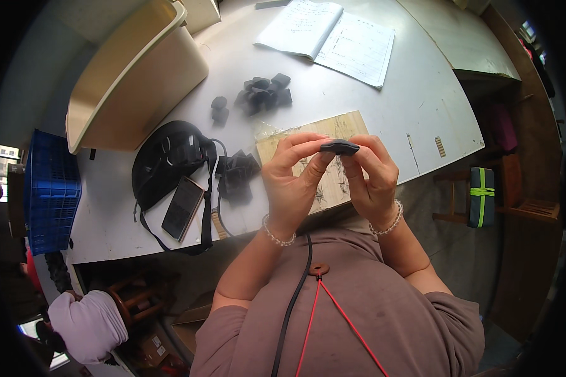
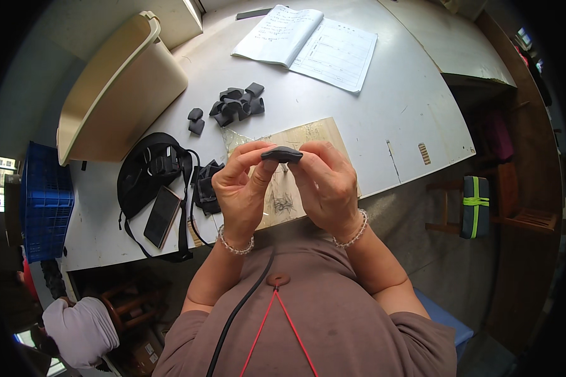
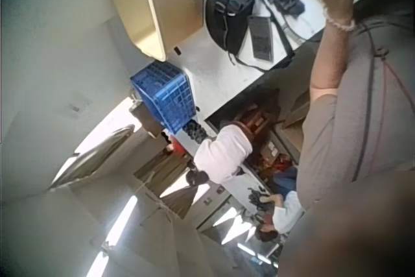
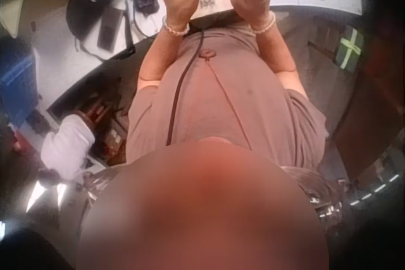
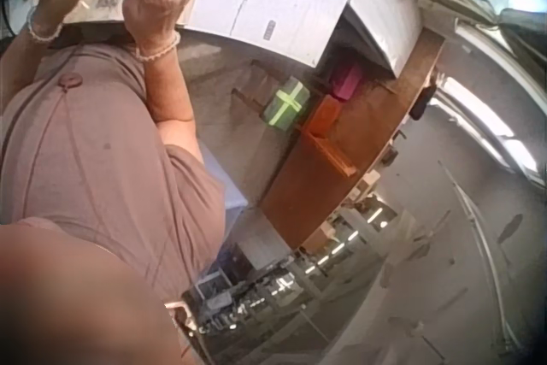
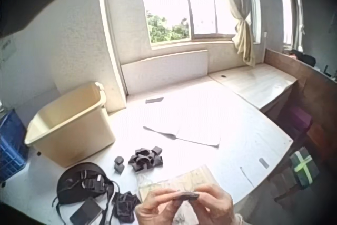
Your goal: The recorder is inspecting and handling several small black plastic components on a desk.
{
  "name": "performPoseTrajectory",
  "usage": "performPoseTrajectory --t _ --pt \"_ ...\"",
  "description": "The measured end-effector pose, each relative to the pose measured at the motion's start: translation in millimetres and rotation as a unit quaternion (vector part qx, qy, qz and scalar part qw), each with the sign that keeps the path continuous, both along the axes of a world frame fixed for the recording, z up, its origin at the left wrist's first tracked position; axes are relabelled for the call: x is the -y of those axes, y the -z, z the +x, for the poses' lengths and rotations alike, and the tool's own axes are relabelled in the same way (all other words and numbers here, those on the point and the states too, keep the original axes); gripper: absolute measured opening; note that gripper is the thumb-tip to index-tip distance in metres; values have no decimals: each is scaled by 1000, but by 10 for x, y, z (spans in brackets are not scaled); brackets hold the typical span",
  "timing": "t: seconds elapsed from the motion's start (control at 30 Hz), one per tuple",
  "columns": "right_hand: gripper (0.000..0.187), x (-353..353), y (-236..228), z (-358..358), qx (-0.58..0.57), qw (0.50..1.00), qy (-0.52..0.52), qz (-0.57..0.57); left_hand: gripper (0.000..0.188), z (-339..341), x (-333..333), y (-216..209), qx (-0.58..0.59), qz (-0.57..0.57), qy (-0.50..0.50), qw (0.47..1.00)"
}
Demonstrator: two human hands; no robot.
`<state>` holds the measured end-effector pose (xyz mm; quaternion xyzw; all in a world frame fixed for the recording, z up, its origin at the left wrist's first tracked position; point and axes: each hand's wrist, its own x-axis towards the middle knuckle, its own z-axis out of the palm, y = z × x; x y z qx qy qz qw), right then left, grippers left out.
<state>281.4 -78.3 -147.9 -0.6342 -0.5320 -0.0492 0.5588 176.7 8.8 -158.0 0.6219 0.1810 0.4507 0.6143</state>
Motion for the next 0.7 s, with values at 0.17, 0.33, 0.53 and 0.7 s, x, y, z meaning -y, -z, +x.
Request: performPoseTrajectory --t 0.17,0.33,0.53,0.7 --pt "9 -2 24 -11 -33 999 2 7 18 -11 -16 -35 -35 76 -15 996" --pt "9 5 51 15 -21 1000 -7 -13 19 4 -36 -73 -55 103 -17 993" --pt "9 3 63 28 -29 1000 -7 -5 18 52 -50 -97 -55 121 -26 991" --pt "9 -14 11 30 -16 999 -13 -39 17 79 -94 -83 -49 131 -19 990"
